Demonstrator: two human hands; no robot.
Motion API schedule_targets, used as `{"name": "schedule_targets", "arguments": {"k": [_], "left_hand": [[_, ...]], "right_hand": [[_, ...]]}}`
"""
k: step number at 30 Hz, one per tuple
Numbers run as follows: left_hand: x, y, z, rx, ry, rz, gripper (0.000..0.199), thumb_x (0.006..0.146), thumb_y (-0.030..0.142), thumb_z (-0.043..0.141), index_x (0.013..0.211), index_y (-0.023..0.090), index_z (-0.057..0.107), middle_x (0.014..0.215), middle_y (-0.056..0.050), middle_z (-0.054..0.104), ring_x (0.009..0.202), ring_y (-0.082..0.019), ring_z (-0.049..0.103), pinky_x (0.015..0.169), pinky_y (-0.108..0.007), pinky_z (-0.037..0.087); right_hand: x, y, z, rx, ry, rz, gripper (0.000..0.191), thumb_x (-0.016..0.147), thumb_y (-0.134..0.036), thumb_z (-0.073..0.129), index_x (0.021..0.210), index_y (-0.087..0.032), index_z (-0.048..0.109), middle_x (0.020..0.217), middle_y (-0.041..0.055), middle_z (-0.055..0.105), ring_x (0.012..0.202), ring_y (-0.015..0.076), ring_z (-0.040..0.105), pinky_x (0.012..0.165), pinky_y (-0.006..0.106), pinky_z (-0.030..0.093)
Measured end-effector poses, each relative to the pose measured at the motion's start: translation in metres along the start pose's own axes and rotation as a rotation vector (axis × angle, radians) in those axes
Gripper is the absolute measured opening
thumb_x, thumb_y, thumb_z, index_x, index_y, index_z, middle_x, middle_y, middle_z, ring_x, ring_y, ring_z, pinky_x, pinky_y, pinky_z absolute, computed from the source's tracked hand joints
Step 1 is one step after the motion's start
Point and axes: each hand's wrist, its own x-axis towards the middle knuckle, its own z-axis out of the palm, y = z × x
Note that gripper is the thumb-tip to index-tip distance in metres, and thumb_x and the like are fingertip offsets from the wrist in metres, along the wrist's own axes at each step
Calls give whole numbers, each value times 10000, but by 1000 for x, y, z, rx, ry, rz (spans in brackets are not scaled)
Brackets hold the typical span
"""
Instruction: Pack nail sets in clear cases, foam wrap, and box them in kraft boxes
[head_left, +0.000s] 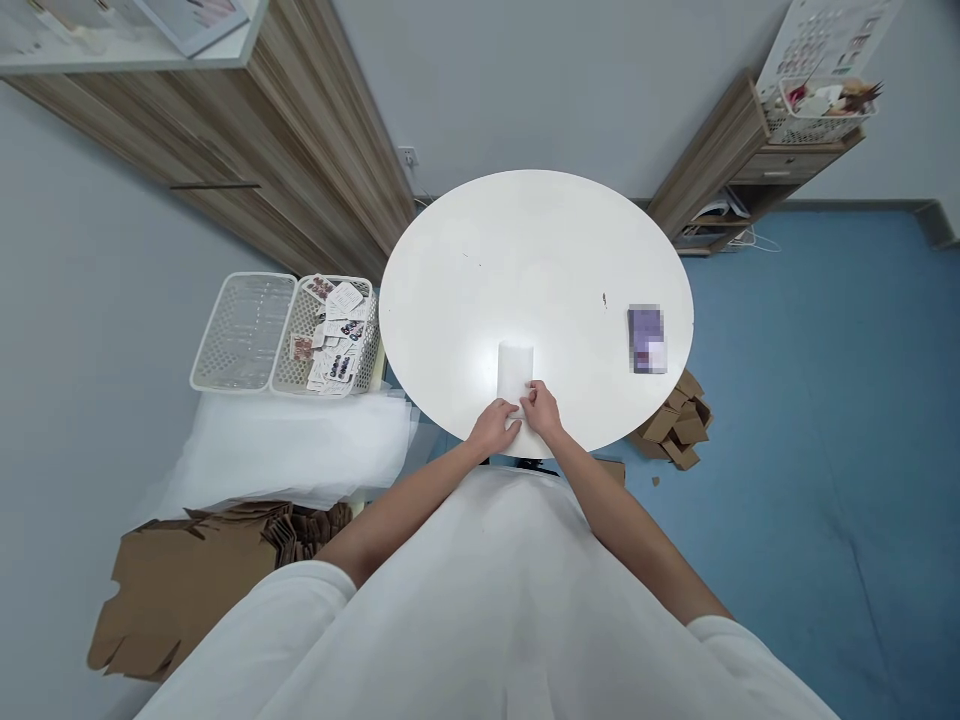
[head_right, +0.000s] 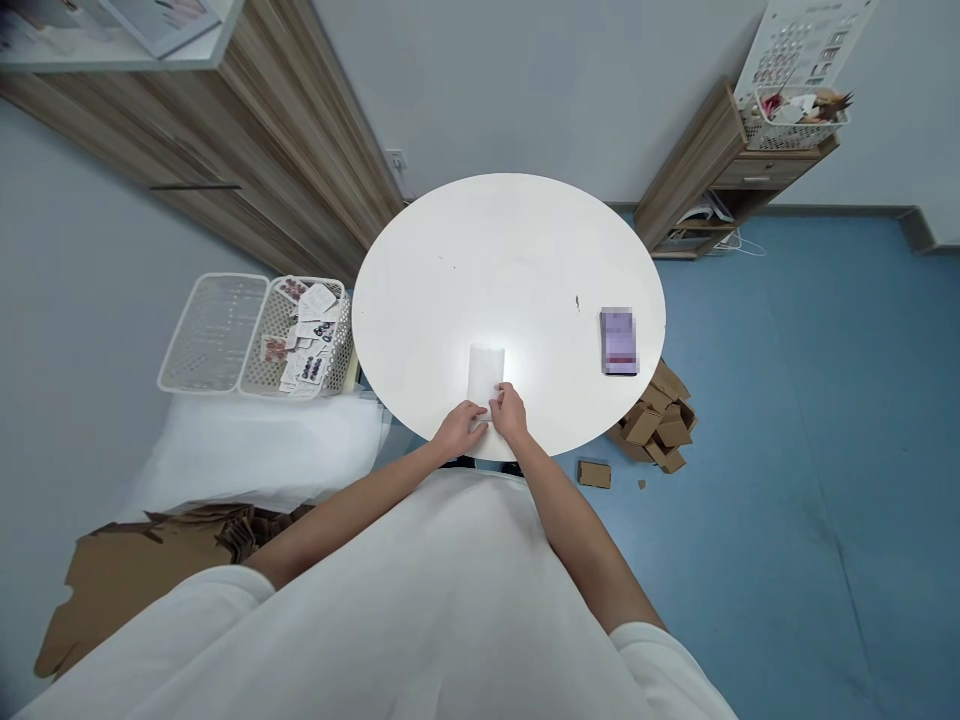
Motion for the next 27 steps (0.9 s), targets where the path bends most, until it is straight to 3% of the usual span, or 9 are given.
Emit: {"name": "schedule_targets", "arguments": {"k": [3,7,10,14,16,18,23,27], "left_hand": [[4,-8,-6,82,118,16,328,795,243,478,1117,185,503,1117,-98,509,1052,-228,490,894,-388,419],[16,-11,-12,166,40,53,397,790,260,506,1181,211,461,1307,-98,408,1215,-256,360,988,-418,325],[20,-9,-15,167,-32,51,411,788,257,511,1194,233,451,1346,-83,382,1250,-259,326,1009,-429,294],[22,-9,-19,159,-43,65,423,769,252,529,1185,232,455,1357,-79,375,1270,-263,302,1022,-432,276],[24,-9,-21,135,-39,80,418,751,254,548,1161,227,469,1346,-81,389,1262,-262,318,1018,-419,288],[26,-8,-22,117,-51,83,413,731,250,567,1134,222,481,1325,-83,413,1245,-262,344,1009,-406,302],[29,-6,-28,113,-99,63,513,707,290,595,1183,201,427,1293,-100,440,1202,-266,387,982,-394,307],[17,-7,-33,69,-175,101,670,646,417,652,1226,208,389,1263,-97,465,1174,-280,405,979,-387,290]], "right_hand": [[-1,2,2,4,4,-6,357,727,-257,449,1078,-189,437,724,-24,498,682,144,509,682,291,427],[-8,2,-3,-65,7,-53,408,765,-259,440,1161,-172,385,899,42,535,766,161,535,721,321,452],[-16,-3,-13,-247,17,-240,399,785,-205,428,1183,-179,406,1181,126,454,1048,220,475,858,387,421],[-17,-12,-26,-500,-220,-500,493,748,-203,530,1224,-213,407,1371,108,322,1273,277,265,978,458,324],[-12,-13,-26,-573,-312,-535,585,701,-193,601,1245,-208,385,1375,111,324,1282,291,252,984,470,317],[-6,-13,-24,-601,-326,-549,617,669,-159,634,1236,-181,389,1342,132,359,1265,294,275,985,466,321],[-1,-13,-19,-626,-295,-568,491,679,-90,570,1151,-134,445,1256,152,417,1200,281,328,954,425,362],[-12,-14,-27,-591,-364,-549,450,661,-186,606,1091,-159,475,1189,129,469,1117,284,387,899,427,386]]}}
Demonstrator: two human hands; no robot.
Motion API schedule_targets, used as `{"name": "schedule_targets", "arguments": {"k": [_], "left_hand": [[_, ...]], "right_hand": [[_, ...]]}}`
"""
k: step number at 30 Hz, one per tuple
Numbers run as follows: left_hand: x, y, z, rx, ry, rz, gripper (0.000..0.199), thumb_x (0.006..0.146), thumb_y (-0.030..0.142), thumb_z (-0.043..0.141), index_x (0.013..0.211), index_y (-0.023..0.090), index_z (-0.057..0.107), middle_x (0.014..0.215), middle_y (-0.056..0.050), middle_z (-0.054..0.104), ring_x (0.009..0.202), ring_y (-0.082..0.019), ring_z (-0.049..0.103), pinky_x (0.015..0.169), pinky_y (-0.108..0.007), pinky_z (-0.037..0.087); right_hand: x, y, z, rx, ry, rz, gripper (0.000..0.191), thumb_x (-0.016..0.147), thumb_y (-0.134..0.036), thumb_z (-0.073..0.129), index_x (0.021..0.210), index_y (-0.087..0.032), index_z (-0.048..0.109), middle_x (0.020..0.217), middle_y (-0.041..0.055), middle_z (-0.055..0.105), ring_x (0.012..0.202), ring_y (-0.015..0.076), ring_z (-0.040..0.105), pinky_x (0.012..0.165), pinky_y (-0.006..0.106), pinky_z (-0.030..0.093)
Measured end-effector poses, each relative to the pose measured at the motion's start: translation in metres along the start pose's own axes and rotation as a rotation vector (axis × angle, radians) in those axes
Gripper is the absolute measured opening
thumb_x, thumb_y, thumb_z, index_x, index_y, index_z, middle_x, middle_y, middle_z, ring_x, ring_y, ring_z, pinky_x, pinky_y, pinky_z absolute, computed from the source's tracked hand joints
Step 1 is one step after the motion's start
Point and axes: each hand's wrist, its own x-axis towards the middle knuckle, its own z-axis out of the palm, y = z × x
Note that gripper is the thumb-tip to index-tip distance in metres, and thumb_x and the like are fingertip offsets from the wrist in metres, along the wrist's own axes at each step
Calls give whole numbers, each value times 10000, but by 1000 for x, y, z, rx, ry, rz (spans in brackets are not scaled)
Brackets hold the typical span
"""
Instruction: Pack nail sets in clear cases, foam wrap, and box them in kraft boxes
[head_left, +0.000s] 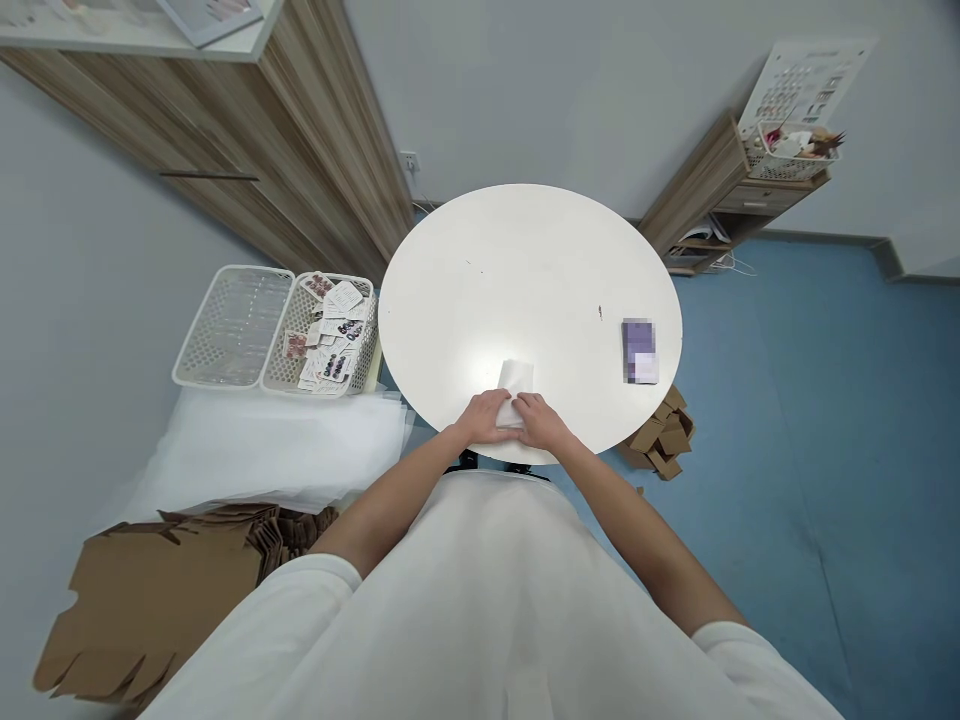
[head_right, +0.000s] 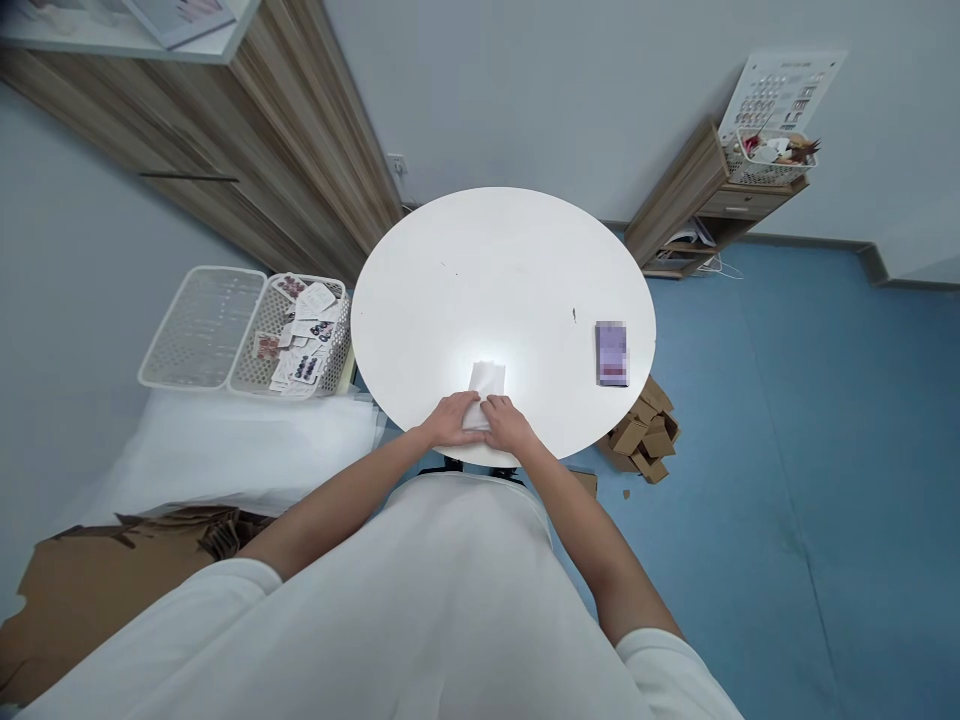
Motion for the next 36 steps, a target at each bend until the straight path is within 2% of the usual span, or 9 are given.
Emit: {"name": "schedule_targets", "arguments": {"k": [3,7,11,15,18,21,28,32,36], "left_hand": [[-15,-1,4,-21,-58,31,641,616,383,680,1188,221,441,1223,-88,499,1154,-285,419,973,-385,293],[-26,-2,16,-86,-31,19,394,722,280,581,1108,249,509,1154,-54,543,1104,-241,453,942,-371,333],[-21,-5,22,-141,89,-59,278,791,320,495,1056,248,537,1080,-56,532,1031,-211,476,882,-351,387],[-8,-8,21,-202,89,-171,220,815,315,450,986,204,531,906,-37,554,840,-168,527,761,-298,429],[0,-7,21,-238,135,-278,241,802,304,477,1019,198,485,870,-22,568,782,-151,542,713,-277,427],[6,-5,23,-259,178,-389,265,788,316,507,1021,197,464,873,-27,579,784,-154,557,688,-273,427],[15,-1,22,-266,212,-551,346,741,332,563,1030,177,450,968,-61,578,885,-176,561,711,-267,416],[16,0,20,-272,191,-570,364,738,342,560,1042,173,451,986,-71,582,896,-182,562,701,-259,410],[11,1,20,-264,185,-550,393,760,373,530,1084,164,455,999,-84,584,930,-194,558,737,-269,407]], "right_hand": [[-17,-4,-1,92,-43,19,422,672,-243,592,1077,-170,496,1095,103,537,1008,257,465,839,390,408],[-30,-8,-3,217,-55,85,381,695,-228,545,1074,-193,530,1033,66,589,925,216,523,801,327,404],[-20,-4,-10,347,-53,177,231,748,-240,476,951,-206,580,927,33,605,830,175,547,721,272,412],[1,9,-12,385,39,317,224,793,-305,416,890,-191,582,939,54,568,855,183,531,720,283,423],[13,17,-7,389,78,407,285,830,-347,366,966,-185,557,922,60,562,846,191,526,728,300,424],[18,20,0,363,160,490,355,831,-363,393,1128,-187,479,1035,85,530,925,201,514,776,307,418],[9,10,11,364,323,647,574,815,-432,395,1317,-184,263,1214,132,426,1037,242,485,810,365,427],[-5,2,16,430,326,670,587,797,-423,420,1312,-189,262,1187,121,461,910,208,546,785,351,442],[-12,-5,22,426,333,667,459,794,-371,425,1221,-210,371,1124,83,512,745,164,568,767,348,443]]}}
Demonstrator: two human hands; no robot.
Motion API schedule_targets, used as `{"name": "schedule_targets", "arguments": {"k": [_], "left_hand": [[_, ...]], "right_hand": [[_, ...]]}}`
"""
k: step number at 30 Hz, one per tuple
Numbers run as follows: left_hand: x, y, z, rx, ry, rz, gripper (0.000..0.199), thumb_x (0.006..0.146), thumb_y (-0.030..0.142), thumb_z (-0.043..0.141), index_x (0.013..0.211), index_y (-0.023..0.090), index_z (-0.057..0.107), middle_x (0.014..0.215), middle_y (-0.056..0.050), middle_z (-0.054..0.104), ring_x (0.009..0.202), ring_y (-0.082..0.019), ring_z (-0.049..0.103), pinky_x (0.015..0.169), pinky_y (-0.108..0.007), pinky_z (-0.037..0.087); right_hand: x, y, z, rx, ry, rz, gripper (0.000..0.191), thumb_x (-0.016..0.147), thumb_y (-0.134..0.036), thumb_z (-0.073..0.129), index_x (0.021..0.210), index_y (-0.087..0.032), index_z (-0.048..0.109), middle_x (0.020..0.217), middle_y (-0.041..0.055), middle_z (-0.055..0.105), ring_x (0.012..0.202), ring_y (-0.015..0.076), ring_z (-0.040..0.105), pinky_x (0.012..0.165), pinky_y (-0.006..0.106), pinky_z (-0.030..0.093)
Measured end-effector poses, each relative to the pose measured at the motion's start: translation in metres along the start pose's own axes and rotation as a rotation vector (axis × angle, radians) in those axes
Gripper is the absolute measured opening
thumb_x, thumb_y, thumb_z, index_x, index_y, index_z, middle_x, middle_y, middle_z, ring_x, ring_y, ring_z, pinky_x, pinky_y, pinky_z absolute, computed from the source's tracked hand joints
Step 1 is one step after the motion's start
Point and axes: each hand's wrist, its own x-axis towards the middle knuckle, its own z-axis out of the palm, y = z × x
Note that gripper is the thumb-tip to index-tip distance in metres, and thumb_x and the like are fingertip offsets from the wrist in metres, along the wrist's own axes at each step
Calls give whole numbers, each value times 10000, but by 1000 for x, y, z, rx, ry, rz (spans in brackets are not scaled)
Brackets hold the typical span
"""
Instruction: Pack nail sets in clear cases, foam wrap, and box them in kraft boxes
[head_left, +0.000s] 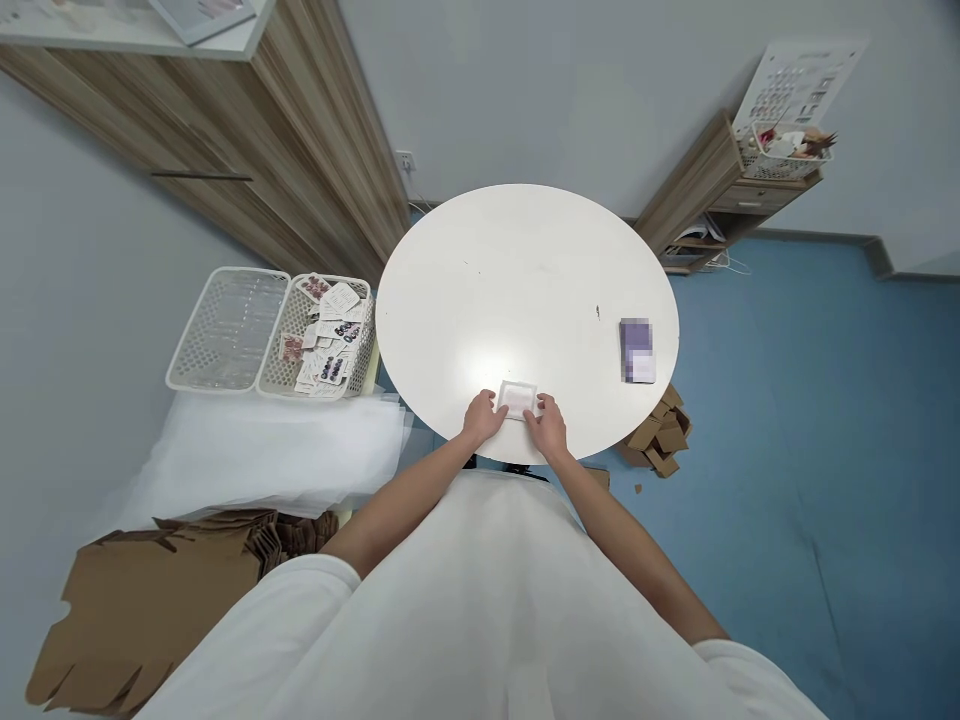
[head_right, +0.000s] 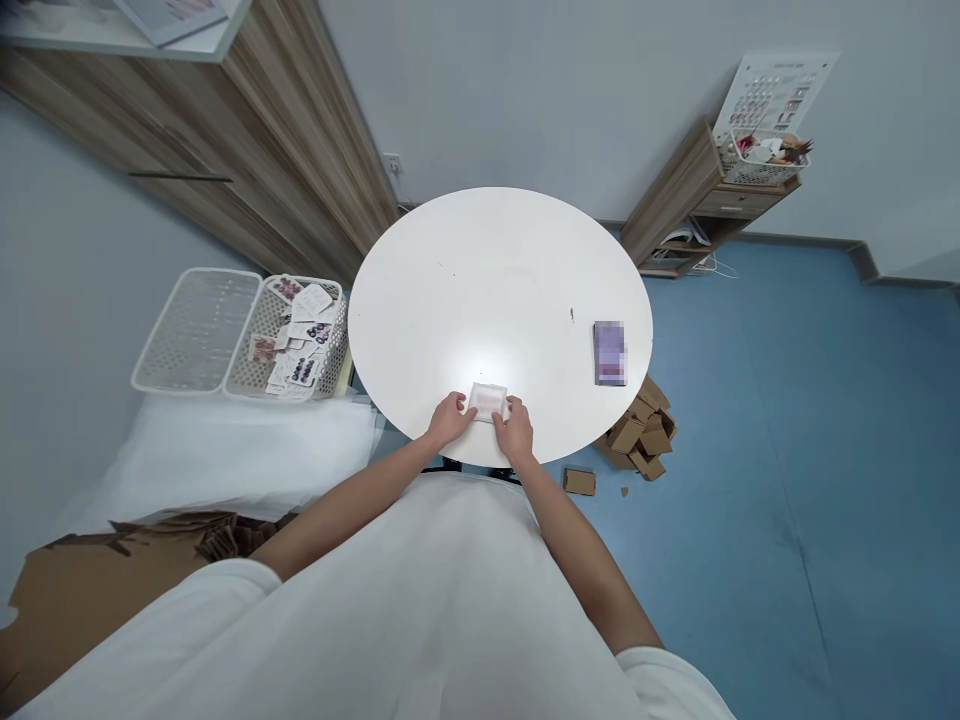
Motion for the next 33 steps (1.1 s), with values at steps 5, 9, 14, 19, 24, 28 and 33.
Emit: {"name": "schedule_targets", "arguments": {"k": [5,9,14,19,24,28,33], "left_hand": [[1,-4,-1,-32,-69,8,391,786,383,502,1113,172,466,917,-59,620,885,-188,577,745,-274,418],[11,-3,-2,-68,-91,15,274,766,316,542,998,170,530,913,-58,626,866,-173,583,744,-262,430],[17,-4,-5,-106,-54,56,211,721,264,603,899,160,560,961,-72,621,923,-174,570,787,-271,430],[18,-11,-12,-173,-49,53,302,720,268,612,992,163,531,976,-66,625,923,-166,577,786,-268,435],[22,-12,-17,-161,-139,65,292,767,287,559,1031,165,531,904,-53,652,891,-166,590,771,-267,442],[26,-11,-22,-118,-179,79,242,762,238,553,996,178,565,851,-29,654,807,-149,602,731,-253,455],[36,-21,-51,-159,-48,108,235,777,223,530,1004,187,576,874,-28,645,775,-141,605,732,-256,466]], "right_hand": [[0,-5,8,-29,35,-43,326,786,-293,425,1097,-209,469,1049,70,543,798,177,555,741,331,448],[2,-10,11,36,79,22,292,763,-299,461,1035,-201,507,1012,64,571,786,170,555,743,321,450],[4,-16,12,182,144,160,187,733,-311,490,885,-217,547,950,23,617,779,153,579,747,307,448],[3,-19,19,199,208,241,213,679,-264,521,888,-224,524,897,15,620,759,155,588,714,300,446],[-2,-22,23,212,235,265,291,674,-257,510,964,-231,498,906,20,608,729,153,587,693,305,446],[-2,-27,23,213,229,251,235,663,-269,521,893,-219,528,907,27,608,713,157,585,712,325,448],[17,-58,32,312,190,121,249,668,-301,532,901,-211,534,959,40,602,649,136,576,668,314,466]]}}
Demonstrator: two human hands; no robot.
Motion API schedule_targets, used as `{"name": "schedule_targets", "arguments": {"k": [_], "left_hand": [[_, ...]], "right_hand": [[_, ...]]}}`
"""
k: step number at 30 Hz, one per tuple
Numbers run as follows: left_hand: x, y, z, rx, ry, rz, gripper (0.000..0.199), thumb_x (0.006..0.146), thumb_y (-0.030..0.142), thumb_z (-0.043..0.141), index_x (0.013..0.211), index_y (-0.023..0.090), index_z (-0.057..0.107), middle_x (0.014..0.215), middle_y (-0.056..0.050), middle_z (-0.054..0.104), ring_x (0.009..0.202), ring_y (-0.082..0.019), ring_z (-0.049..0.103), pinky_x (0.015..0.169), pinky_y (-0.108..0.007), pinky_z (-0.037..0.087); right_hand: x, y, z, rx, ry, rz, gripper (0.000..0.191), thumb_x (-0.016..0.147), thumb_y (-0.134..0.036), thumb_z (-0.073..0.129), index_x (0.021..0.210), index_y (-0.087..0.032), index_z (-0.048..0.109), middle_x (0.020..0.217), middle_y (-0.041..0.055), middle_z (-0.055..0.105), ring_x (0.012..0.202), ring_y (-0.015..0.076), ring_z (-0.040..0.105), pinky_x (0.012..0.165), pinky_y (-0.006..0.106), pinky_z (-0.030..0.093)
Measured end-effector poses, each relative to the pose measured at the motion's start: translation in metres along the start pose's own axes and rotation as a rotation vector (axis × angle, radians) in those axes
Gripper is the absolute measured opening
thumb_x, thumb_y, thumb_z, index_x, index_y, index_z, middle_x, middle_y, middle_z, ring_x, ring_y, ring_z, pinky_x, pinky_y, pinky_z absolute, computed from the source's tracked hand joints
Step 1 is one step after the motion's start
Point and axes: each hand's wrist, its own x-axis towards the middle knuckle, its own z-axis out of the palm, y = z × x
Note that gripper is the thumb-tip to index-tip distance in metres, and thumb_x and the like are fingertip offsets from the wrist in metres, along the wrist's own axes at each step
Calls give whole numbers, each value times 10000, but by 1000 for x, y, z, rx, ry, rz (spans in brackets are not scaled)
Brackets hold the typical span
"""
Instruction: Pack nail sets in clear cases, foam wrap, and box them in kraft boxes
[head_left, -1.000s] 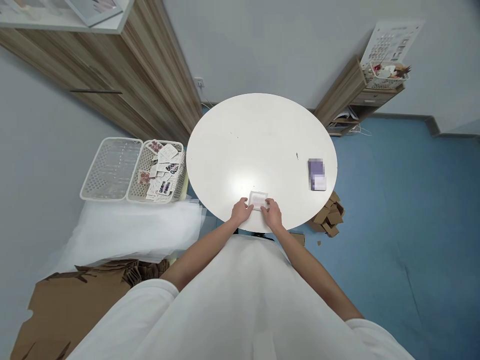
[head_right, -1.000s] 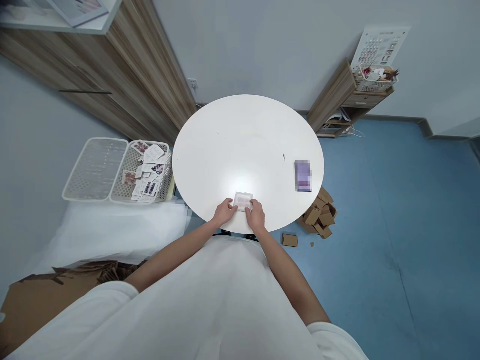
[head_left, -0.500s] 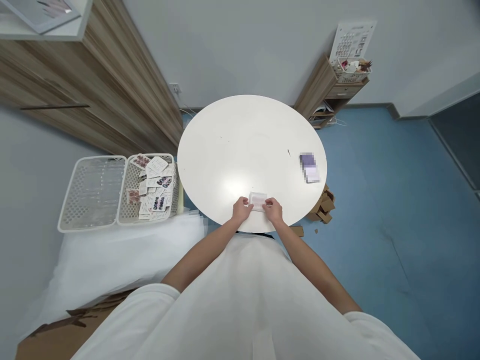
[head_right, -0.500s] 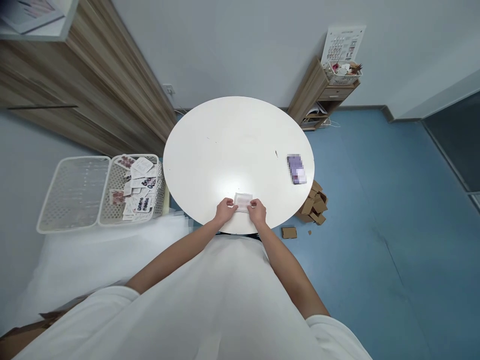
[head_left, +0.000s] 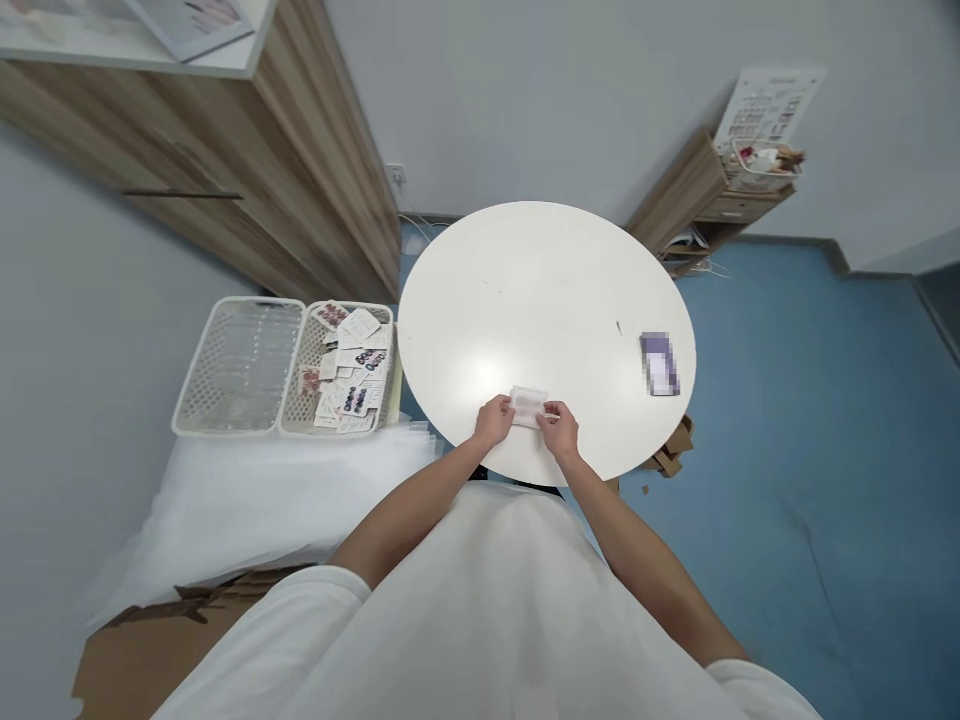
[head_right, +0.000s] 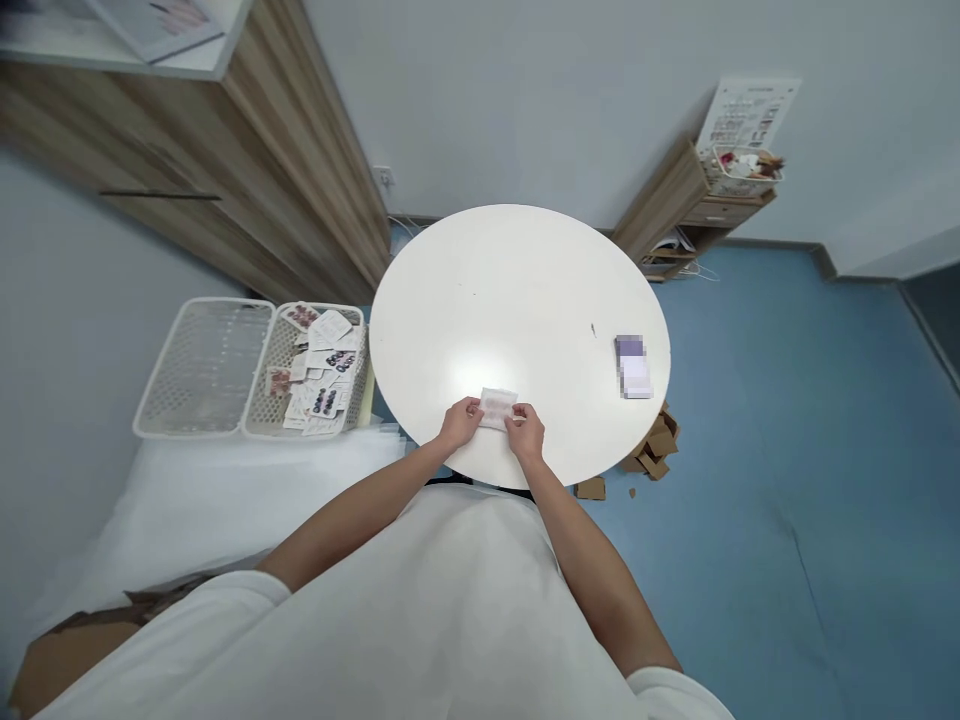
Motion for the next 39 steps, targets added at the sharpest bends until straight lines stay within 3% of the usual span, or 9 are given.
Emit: {"name": "schedule_targets", "arguments": {"k": [4,10,15,18,21,27,31,35,39], "left_hand": [[13,-12,-49,-84,175,3,258,783,244,519,1029,188,572,883,-30,642,750,-137,614,724,-252,474],[43,-36,-130,-67,375,-26,249,777,228,519,1016,180,570,875,-38,647,726,-141,622,720,-258,471],[65,-52,-169,50,505,-53,270,793,215,509,1060,179,502,862,-44,641,780,-169,612,723,-289,465],[72,-55,-170,162,554,-16,209,809,181,480,1016,184,503,925,-66,628,879,-195,593,770,-320,458],[74,-58,-160,255,532,44,223,803,120,458,1013,174,510,1012,-96,603,993,-214,559,848,-344,439],[69,-59,-146,373,505,36,386,776,78,448,1155,150,453,1320,-142,406,1232,-258,377,999,-401,340],[64,-52,-143,353,489,3,481,788,137,455,1260,132,365,1404,-155,289,1316,-275,231,1055,-430,258],[48,-45,-136,321,480,-38,547,796,183,472,1312,141,297,1441,-141,218,1344,-270,145,1064,-435,242],[14,-46,-129,321,478,-66,540,801,219,477,1309,136,311,1445,-146,210,1344,-271,142,1067,-430,239]], "right_hand": [[21,-45,39,21,-100,-124,254,679,-315,533,911,-212,528,964,38,601,639,128,564,645,305,470],[50,-111,114,23,-247,-266,250,691,-304,526,922,-207,529,964,39,601,669,128,557,658,294,464],[69,-138,167,26,-298,-296,261,695,-272,502,945,-199,523,981,48,598,678,129,555,691,295,460],[79,-141,184,8,-292,-293,240,700,-260,485,927,-195,531,967,45,605,694,134,562,722,300,457],[85,-137,189,-22,-304,-289,227,701,-270,492,906,-192,549,951,44,615,731,145,569,747,307,458],[90,-133,183,-59,-396,-343,324,714,-299,514,1014,-182,559,1019,64,595,791,152,571,791,323,466],[92,-133,175,-87,-435,-397,387,716,-340,533,1067,-179,555,1094,90,544,875,176,558,816,342,466],[91,-131,164,-61,-466,-428,473,721,-360,528,1158,-182,495,1175,108,485,957,199,532,813,357,474],[86,-125,150,-35,-481,-409,506,720,-328,514,1201,-185,449,1215,114,455,1017,212,508,810,353,480]]}}
